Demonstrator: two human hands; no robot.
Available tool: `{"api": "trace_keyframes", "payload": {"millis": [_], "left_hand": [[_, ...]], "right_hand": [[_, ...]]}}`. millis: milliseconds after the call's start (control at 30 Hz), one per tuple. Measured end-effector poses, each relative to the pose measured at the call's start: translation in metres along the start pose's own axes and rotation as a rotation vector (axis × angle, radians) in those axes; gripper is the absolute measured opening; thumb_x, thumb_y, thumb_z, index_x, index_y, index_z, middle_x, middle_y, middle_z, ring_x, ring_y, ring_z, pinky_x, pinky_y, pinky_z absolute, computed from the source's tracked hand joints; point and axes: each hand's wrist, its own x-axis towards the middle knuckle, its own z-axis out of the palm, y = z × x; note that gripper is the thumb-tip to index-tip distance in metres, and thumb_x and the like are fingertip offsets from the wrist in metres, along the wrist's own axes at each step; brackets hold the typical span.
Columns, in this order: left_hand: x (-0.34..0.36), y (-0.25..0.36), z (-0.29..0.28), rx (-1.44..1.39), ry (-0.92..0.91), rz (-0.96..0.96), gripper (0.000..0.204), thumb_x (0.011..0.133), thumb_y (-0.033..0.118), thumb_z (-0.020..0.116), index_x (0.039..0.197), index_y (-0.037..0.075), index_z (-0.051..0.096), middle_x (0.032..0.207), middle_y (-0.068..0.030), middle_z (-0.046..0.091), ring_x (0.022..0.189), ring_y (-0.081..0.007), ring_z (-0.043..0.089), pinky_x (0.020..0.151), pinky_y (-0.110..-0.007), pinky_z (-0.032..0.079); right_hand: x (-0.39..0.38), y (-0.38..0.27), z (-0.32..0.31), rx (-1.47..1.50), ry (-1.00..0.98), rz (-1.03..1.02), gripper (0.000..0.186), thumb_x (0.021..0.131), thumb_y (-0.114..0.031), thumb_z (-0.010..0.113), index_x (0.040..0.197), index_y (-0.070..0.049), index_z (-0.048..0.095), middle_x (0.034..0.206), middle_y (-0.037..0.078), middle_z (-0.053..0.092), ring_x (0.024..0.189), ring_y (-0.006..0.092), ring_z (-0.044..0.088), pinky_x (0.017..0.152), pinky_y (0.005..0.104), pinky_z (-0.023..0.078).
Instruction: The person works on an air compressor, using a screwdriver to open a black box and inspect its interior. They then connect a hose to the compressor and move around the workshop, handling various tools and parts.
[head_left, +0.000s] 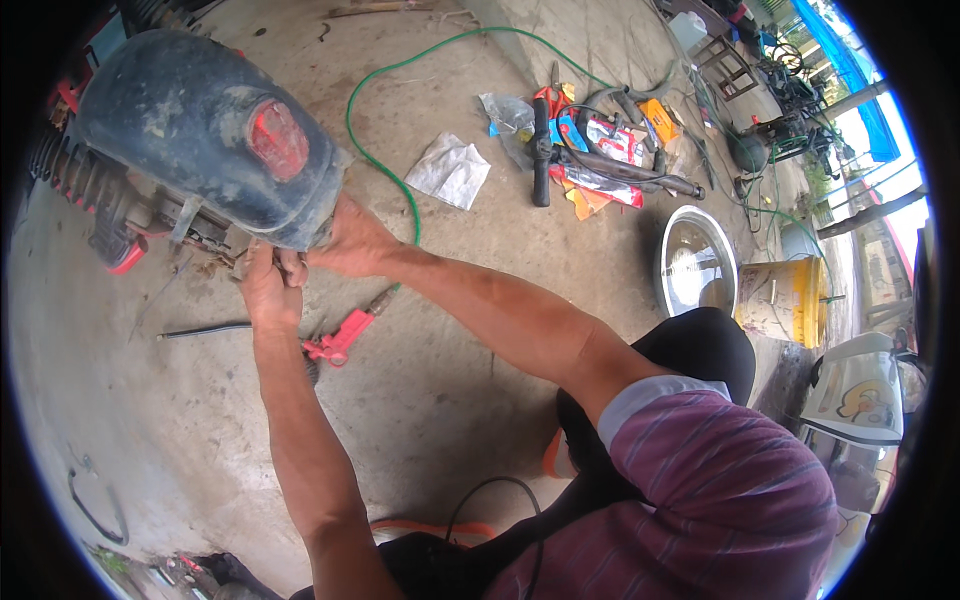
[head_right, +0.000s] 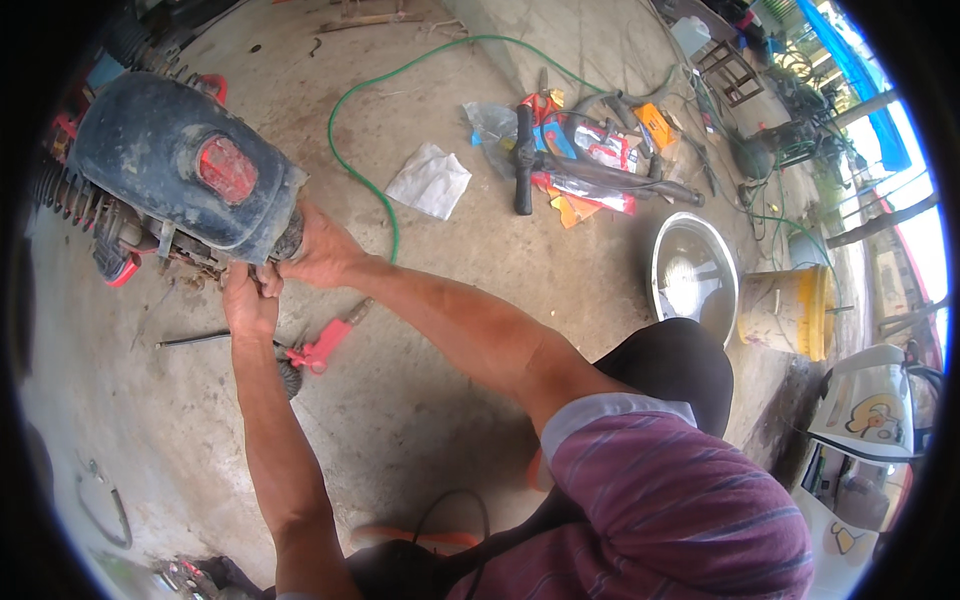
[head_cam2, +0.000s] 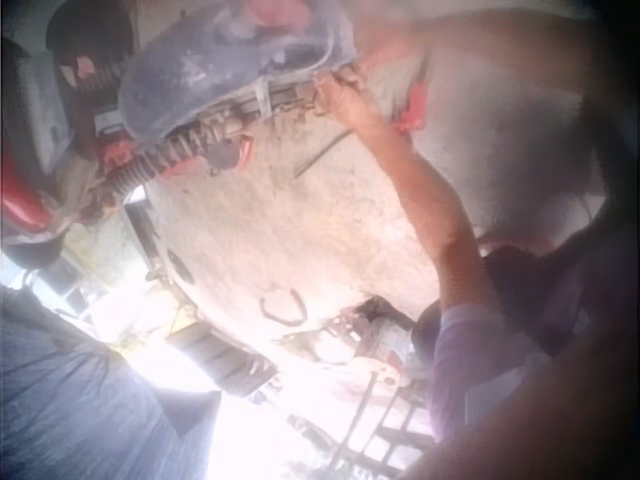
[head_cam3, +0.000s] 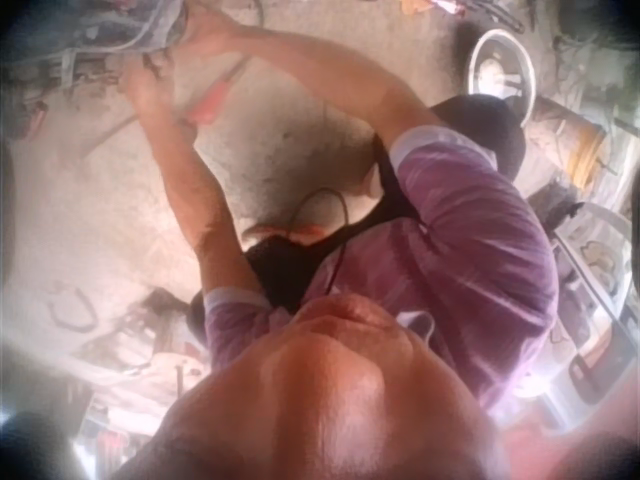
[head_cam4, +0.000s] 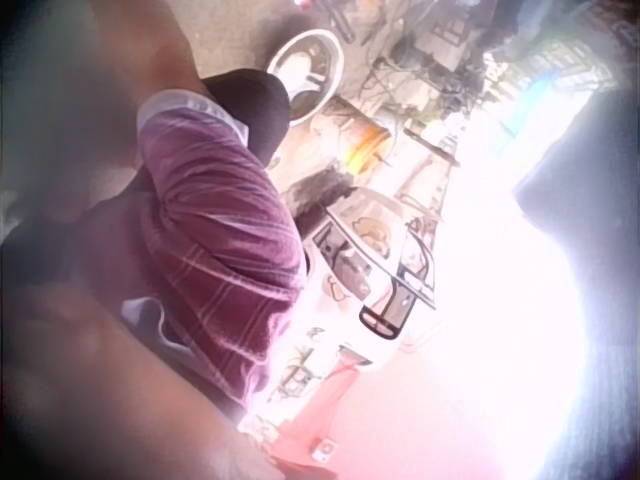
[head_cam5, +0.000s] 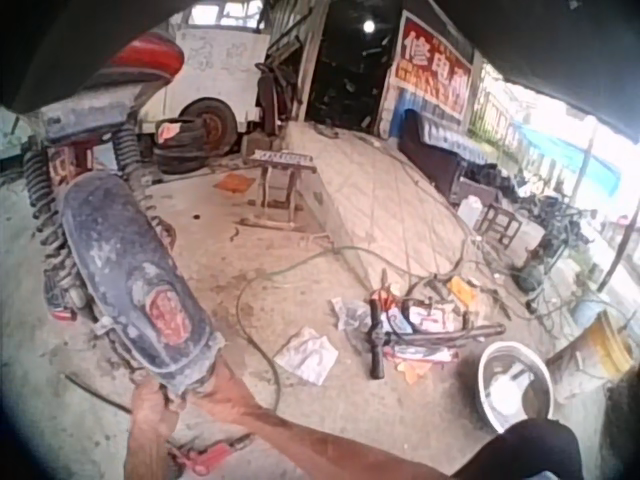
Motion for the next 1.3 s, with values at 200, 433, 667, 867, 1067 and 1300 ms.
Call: {"api": "trace_keyframes", "payload": {"millis": [200, 433, 667, 867, 1067, 1300], "left_hand": [[-0.003, -0.009, 0.006, -0.063, 0.077, 0.067, 0.021, 0.106, 0.023, 0.057, 0.090, 0.012, 0.060, 0.064, 0.0032, 0.048, 0.053, -0.0090, 0.038, 0.050, -0.025, 0.030], [-0.011, -0.009, 0.002, 0.036, 0.077, 0.151, 0.025, 0.106, 0.029, 0.059, 0.089, 0.011, 0.059, 0.068, 0.0015, 0.052, 0.057, -0.0103, 0.044, 0.049, -0.027, 0.031], [-0.009, 0.008, -0.003, -0.046, -0.036, -0.013, 0.030, 0.106, 0.034, 0.059, 0.090, 0.009, 0.060, 0.065, -0.0013, 0.052, 0.054, -0.0139, 0.044, 0.052, -0.030, 0.034], [0.000, 0.022, -0.008, 0.092, -0.088, -0.039, 0.041, 0.106, 0.042, 0.059, 0.083, 0.008, 0.063, 0.063, -0.0027, 0.058, 0.050, -0.0112, 0.047, 0.048, -0.026, 0.038], [0.007, 0.021, -0.008, 0.186, -0.080, 0.007, 0.045, 0.105, 0.045, 0.059, 0.078, 0.010, 0.064, 0.063, -0.0016, 0.060, 0.051, -0.0097, 0.048, 0.047, -0.025, 0.037], [-0.004, -0.001, 0.011, -0.013, 0.076, 0.079, 0.033, 0.106, 0.034, 0.057, 0.083, 0.010, 0.059, 0.061, -0.0020, 0.053, 0.051, -0.0142, 0.045, 0.050, -0.030, 0.035]], "right_hand": [[0.013, 0.020, -0.003, -0.155, -0.052, -0.014, 0.098, 0.067, -0.032, 0.088, 0.145, 0.001, 0.039, 0.134, 0.026, 0.059, 0.126, 0.0394, 0.059, 0.106, 0.0424, 0.048], [0.007, -0.012, 0.006, -0.155, -0.142, 0.025, 0.059, 0.073, -0.025, 0.084, 0.124, -0.003, 0.065, 0.121, 0.015, 0.070, 0.110, 0.0268, 0.065, 0.098, 0.0383, 0.050], [0.001, -0.002, 0.007, -0.024, -0.106, 0.044, 0.048, 0.078, -0.004, 0.085, 0.122, 0.000, 0.066, 0.117, 0.006, 0.070, 0.109, 0.0167, 0.065, 0.098, 0.0358, 0.052], [0.001, -0.027, 0.024, 0.175, 0.091, -0.115, 0.036, 0.080, -0.004, 0.084, 0.112, 0.000, 0.069, 0.105, 0.004, 0.072, 0.094, 0.0123, 0.066, 0.084, 0.0311, 0.055], [0.006, -0.034, 0.027, 0.165, 0.136, -0.118, 0.033, 0.077, -0.010, 0.085, 0.106, -0.001, 0.071, 0.097, 0.006, 0.074, 0.088, 0.0142, 0.067, 0.077, 0.0323, 0.055], [0.007, -0.032, 0.013, -0.131, 0.132, -0.196, 0.034, 0.076, -0.019, 0.083, 0.104, -0.004, 0.072, 0.097, 0.008, 0.076, 0.087, 0.0207, 0.071, 0.077, 0.0358, 0.055]]}}
